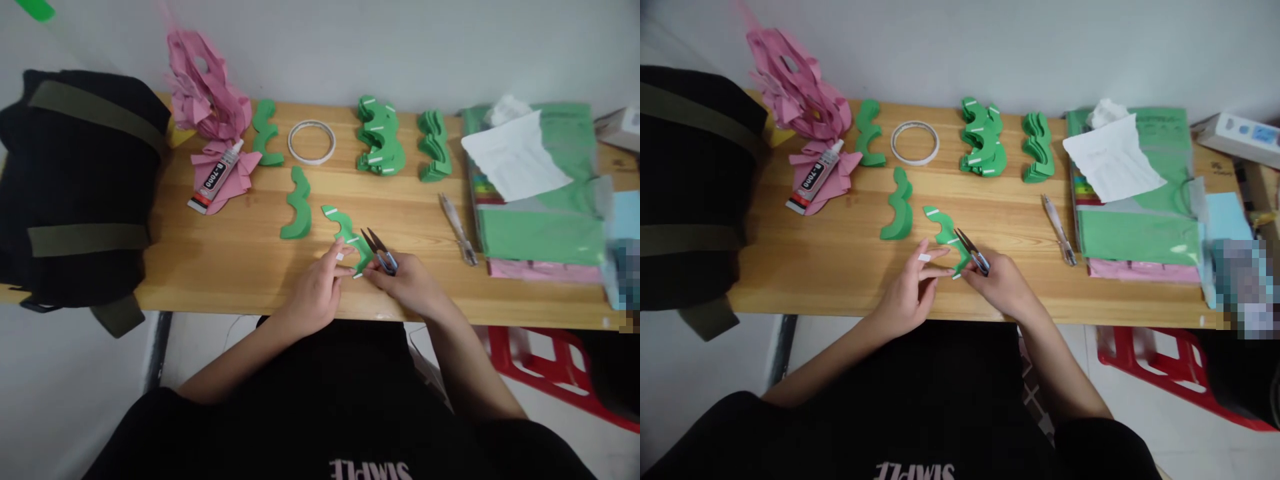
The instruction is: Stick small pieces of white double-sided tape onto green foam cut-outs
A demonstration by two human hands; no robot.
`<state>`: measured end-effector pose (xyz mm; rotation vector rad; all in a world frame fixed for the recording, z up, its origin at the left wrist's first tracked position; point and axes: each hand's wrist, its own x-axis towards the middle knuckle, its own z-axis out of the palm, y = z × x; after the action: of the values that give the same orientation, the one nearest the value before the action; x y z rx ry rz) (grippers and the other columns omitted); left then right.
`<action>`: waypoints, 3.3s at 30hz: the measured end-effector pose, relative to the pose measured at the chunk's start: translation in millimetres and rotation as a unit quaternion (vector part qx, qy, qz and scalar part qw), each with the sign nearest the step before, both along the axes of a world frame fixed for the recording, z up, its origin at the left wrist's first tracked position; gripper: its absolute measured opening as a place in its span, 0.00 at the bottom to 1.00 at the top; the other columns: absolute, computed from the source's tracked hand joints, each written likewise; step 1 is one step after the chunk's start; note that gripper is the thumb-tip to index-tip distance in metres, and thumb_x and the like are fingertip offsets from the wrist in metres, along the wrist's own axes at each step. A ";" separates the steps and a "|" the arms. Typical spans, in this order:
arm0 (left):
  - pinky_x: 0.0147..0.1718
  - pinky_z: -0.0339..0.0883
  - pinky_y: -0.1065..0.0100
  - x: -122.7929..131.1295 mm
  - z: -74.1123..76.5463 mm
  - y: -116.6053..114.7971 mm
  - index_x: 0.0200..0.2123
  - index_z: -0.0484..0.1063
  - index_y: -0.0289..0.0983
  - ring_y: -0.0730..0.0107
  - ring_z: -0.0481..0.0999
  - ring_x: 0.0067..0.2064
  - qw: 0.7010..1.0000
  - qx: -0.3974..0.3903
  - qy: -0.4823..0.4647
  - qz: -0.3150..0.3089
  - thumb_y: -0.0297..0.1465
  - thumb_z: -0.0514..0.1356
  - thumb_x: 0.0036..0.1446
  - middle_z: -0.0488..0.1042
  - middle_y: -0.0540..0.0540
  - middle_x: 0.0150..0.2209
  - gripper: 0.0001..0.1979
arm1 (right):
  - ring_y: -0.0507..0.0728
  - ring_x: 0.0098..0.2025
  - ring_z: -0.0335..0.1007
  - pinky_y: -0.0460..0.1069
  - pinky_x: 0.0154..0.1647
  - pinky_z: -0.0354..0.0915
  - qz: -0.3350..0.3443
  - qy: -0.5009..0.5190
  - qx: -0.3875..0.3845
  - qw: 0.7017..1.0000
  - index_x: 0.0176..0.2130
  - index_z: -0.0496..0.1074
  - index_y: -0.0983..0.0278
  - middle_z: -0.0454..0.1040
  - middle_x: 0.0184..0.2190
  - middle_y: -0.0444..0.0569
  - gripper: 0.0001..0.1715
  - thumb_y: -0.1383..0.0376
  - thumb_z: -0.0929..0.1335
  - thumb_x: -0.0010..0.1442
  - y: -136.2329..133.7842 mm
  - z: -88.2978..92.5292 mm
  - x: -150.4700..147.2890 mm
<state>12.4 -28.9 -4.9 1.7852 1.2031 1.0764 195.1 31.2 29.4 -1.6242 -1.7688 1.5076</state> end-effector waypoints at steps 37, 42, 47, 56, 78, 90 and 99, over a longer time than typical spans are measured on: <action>0.49 0.75 0.56 -2.0 0.1 -2.1 0.69 0.31 0.43 0.65 0.80 0.47 0.994 0.062 0.086 -0.010 0.16 0.49 0.60 0.70 0.35 0.57 0.40 | 0.51 0.20 0.62 0.46 0.23 0.54 -0.020 -0.241 0.049 0.969 0.20 0.66 0.61 0.68 0.17 0.40 0.14 0.62 0.74 0.45 5.7 7.5 -9.6; 0.47 0.75 0.55 -3.2 -2.8 -2.2 0.69 0.31 0.41 0.61 0.79 0.50 0.986 0.116 0.120 -0.019 0.16 0.49 0.60 0.70 0.32 0.56 0.40 | 0.51 0.20 0.61 0.46 0.23 0.54 -0.002 -0.204 0.033 0.978 0.19 0.65 0.62 0.66 0.15 0.40 0.13 0.65 0.72 0.48 12.7 9.8 -6.6; 0.45 0.75 0.56 -3.4 -4.4 -3.6 0.69 0.31 0.36 0.59 0.78 0.51 0.964 0.189 0.185 -0.034 0.17 0.49 0.60 0.74 0.31 0.54 0.39 | 0.51 0.20 0.60 0.46 0.23 0.53 -0.001 -0.192 0.039 0.981 0.18 0.64 0.62 0.66 0.15 0.40 0.13 0.65 0.71 0.47 11.8 7.9 -6.4; 0.45 0.71 0.60 -25.3 4.8 3.2 0.68 0.38 0.38 0.58 0.74 0.57 0.899 0.286 0.270 -0.194 0.18 0.46 0.62 0.73 0.34 0.56 0.33 | 0.54 0.26 0.68 0.48 0.31 0.61 -0.077 -0.019 0.068 0.994 0.25 0.71 0.62 0.73 0.22 0.44 0.11 0.57 0.66 0.51 5.3 -2.2 3.6; 0.40 0.68 0.63 -16.8 29.0 11.4 0.59 0.57 0.42 0.63 0.79 0.42 0.924 -0.231 -0.287 -0.100 0.27 0.62 0.53 0.76 0.41 0.49 0.31 | 0.44 0.12 0.43 0.43 0.13 0.40 -0.231 0.238 -0.054 0.942 0.27 0.67 0.63 0.53 0.10 0.32 0.23 0.49 0.73 0.43 -34.9 15.0 -16.9; 0.42 0.69 0.53 17.1 8.0 7.9 0.60 0.57 0.35 0.54 0.75 0.44 0.957 0.056 0.267 0.098 0.30 0.62 0.57 0.75 0.41 0.41 0.29 | 0.48 0.14 0.47 0.46 0.17 0.47 -0.272 0.150 0.047 0.949 0.35 0.68 0.63 0.52 0.13 0.32 0.23 0.49 0.70 0.47 -28.5 -2.7 1.8; 0.46 0.69 0.54 5.9 1.2 11.1 0.63 0.51 0.40 0.60 0.76 0.44 0.982 0.022 0.150 0.110 0.27 0.64 0.54 0.75 0.44 0.41 0.36 | 0.56 0.21 0.63 0.48 0.26 0.56 -0.167 -0.104 0.136 0.971 0.48 0.70 0.64 0.61 0.16 0.37 0.24 0.59 0.68 0.52 -22.5 -7.3 -10.9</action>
<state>18.3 -17.8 -3.7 1.9317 1.5998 0.9850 184.2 8.7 22.1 -1.8697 -1.6122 0.9318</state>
